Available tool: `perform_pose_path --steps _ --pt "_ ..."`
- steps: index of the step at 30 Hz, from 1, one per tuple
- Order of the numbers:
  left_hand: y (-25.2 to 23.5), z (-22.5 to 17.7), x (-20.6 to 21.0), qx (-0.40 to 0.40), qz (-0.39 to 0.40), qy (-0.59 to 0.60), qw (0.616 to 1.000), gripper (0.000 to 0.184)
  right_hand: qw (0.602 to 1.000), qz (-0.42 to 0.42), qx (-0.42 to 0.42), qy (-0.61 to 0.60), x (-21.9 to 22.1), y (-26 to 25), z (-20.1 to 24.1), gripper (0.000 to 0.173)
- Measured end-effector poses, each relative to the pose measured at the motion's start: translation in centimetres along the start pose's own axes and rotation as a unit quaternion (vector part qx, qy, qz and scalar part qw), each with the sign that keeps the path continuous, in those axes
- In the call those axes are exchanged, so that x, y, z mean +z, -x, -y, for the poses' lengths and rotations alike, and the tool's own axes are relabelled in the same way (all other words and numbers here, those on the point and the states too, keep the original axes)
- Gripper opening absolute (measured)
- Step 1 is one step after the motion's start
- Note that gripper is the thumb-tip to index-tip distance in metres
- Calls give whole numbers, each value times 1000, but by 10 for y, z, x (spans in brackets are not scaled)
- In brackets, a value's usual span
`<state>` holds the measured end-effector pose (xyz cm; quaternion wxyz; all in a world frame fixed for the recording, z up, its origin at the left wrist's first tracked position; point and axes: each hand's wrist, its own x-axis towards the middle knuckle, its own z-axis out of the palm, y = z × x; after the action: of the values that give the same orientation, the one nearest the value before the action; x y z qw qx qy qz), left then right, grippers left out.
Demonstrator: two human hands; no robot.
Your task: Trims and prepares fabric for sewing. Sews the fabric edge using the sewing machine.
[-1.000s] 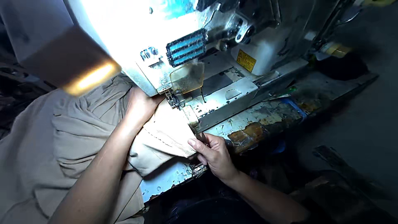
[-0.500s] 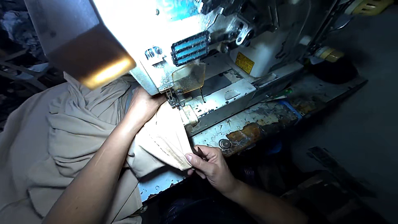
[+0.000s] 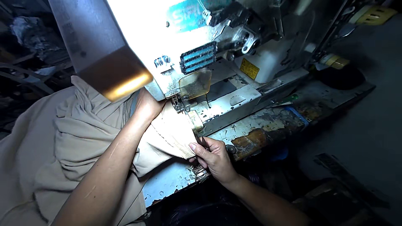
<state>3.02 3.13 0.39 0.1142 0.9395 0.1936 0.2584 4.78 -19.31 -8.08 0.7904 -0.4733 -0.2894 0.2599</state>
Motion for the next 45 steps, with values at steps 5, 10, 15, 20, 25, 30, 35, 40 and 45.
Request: perform_pose_path --steps 5,10,15,20,25,30,35,40,45 --pt "-3 2 2 -30 11 -5 999 59 1000 -5 -5 -2 1 -2 0 15" --pt "-6 3 4 -57 27 11 998 51 999 -18 -7 30 1 -4 -1 16" --pt "-9 1 0 -45 43 18 998 48 997 16 12 76 -6 2 1 12" --pt "21 -20 -33 -52 78 49 994 36 993 30 -26 110 -12 6 2 17" --pt "51 -25 -26 -2 60 52 997 30 996 8 -34 84 -11 10 2 14" --pt "51 -23 -16 27 22 61 998 24 996 -6 -52 77 -12 13 4 15" --pt "50 -21 -15 21 19 68 997 23 997 -13 -52 60 -10 10 0 14" --pt "50 -21 -16 12 26 63 998 24 997 -8 -45 57 -8 11 -2 14" --pt "46 -16 -15 16 27 69 997 24 998 -2 -40 50 -8 7 -4 14"
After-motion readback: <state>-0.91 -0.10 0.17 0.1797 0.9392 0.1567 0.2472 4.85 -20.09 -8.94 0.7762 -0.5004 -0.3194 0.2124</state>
